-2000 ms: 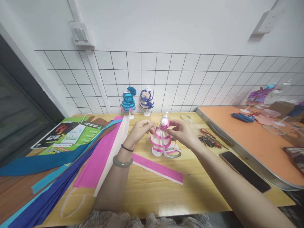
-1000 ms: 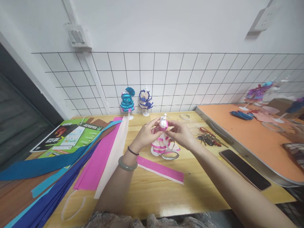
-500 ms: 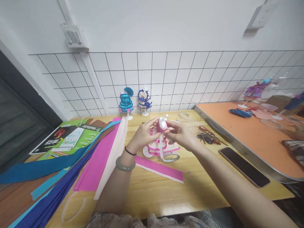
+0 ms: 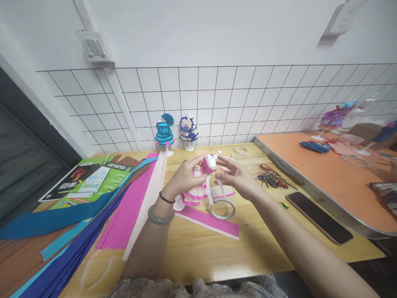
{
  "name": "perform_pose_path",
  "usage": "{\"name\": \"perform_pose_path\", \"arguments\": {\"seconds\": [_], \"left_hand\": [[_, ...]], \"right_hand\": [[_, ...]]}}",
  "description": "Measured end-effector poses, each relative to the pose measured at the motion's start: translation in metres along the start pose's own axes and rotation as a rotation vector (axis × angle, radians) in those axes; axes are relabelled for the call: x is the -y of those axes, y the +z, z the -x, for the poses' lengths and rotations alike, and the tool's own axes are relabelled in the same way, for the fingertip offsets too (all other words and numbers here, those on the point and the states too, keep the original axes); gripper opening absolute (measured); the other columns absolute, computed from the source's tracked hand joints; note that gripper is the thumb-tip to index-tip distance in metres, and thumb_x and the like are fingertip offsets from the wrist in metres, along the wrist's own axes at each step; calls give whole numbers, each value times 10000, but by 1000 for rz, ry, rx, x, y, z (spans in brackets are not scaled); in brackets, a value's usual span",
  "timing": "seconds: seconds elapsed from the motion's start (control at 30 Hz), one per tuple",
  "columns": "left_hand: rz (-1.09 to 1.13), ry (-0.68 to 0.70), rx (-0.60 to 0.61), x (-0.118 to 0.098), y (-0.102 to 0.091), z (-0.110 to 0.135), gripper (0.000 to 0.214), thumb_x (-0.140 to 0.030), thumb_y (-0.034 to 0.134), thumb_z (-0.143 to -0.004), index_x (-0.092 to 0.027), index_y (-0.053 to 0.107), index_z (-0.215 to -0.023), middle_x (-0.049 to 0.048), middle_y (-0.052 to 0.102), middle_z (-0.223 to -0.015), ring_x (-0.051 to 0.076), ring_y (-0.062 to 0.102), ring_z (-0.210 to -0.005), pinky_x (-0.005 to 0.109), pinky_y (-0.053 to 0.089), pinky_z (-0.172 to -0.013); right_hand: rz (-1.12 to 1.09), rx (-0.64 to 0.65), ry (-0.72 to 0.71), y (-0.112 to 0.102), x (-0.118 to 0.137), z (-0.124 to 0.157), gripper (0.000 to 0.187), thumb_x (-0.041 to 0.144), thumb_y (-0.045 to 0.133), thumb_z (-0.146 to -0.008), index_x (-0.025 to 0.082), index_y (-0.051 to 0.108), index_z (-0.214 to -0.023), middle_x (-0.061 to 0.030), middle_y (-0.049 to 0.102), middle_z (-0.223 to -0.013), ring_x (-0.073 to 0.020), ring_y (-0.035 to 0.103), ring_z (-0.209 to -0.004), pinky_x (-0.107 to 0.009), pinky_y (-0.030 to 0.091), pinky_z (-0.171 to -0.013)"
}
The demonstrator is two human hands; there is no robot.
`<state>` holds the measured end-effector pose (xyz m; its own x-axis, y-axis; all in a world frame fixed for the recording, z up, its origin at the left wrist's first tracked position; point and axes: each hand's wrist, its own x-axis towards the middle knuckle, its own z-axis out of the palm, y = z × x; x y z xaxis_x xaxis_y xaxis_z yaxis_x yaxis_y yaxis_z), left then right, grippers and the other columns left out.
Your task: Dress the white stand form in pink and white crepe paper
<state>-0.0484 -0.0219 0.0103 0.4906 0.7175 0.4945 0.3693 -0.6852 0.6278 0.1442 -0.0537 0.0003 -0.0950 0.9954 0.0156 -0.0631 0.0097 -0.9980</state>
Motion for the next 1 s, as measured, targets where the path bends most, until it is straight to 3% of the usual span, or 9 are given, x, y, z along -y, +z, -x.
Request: {"name": "perform_pose_path", "arguments": {"seconds": [0.1,0.33,0.4,0.5,0.57,0.67,0.8,1.0], "left_hand": [[-20,-11,23,2,-3,0,578,-182,591,-710,-190,474,-1276,64,598,-1181,185,570,-1032,305,447,-912],[-183,39,107,-2,-13,3,538,-196,581,-708,-213,516,-1242,41,644,-1069,182,579,-932,307,452,-844],[-189,51,115,-3,-16,4,522,-202,572,-718,-226,514,-1236,35,638,-1092,183,577,-946,299,449,-835],[-197,31,109,-5,-21,6,504,-209,563,-728,-238,509,-1228,28,628,-1119,187,571,-964,301,440,-847],[-209,10,112,-6,-23,6,456,-201,551,-729,-241,537,-1183,25,639,-1078,189,572,-945,305,438,-837],[-220,-17,136,-7,-24,6,356,-184,537,-720,-231,587,-1069,22,653,-950,187,574,-878,295,441,-787],[-255,-53,178,-5,-23,6,271,-169,531,-692,-212,594,-953,18,636,-832,182,558,-803,283,431,-725],[-251,-80,214,-3,-24,5,265,-162,511,-672,-203,584,-923,18,633,-846,172,554,-780,271,424,-705]], "right_hand": [[-158,-7,99,-4,-4,-2,621,193,732,-659,238,510,-1238,-114,494,-1298,-161,649,-855,-366,517,-841],[-385,57,291,-15,-19,-9,347,182,659,-736,230,580,-1071,-82,577,-1211,-206,625,-988,-416,490,-849],[-405,22,316,-17,-24,-11,286,161,652,-729,214,599,-1006,-86,604,-1160,-198,607,-1011,-396,489,-845],[-306,-136,273,-15,-27,-9,240,177,687,-687,220,625,-916,-55,651,-1000,-157,619,-879,-311,496,-748],[-155,-161,192,-7,-26,-2,198,255,723,-663,207,641,-837,-14,644,-809,-111,578,-676,-245,456,-611],[76,28,97,14,-22,11,250,399,712,-666,167,642,-727,38,539,-571,-64,410,-476,-219,330,-478],[188,106,71,36,-21,18,335,472,672,-678,143,657,-739,33,531,-570,-59,368,-477,-218,274,-463],[183,107,132,46,-26,15,329,469,678,-654,149,664,-731,16,567,-606,-71,401,-505,-219,280,-472]]}}
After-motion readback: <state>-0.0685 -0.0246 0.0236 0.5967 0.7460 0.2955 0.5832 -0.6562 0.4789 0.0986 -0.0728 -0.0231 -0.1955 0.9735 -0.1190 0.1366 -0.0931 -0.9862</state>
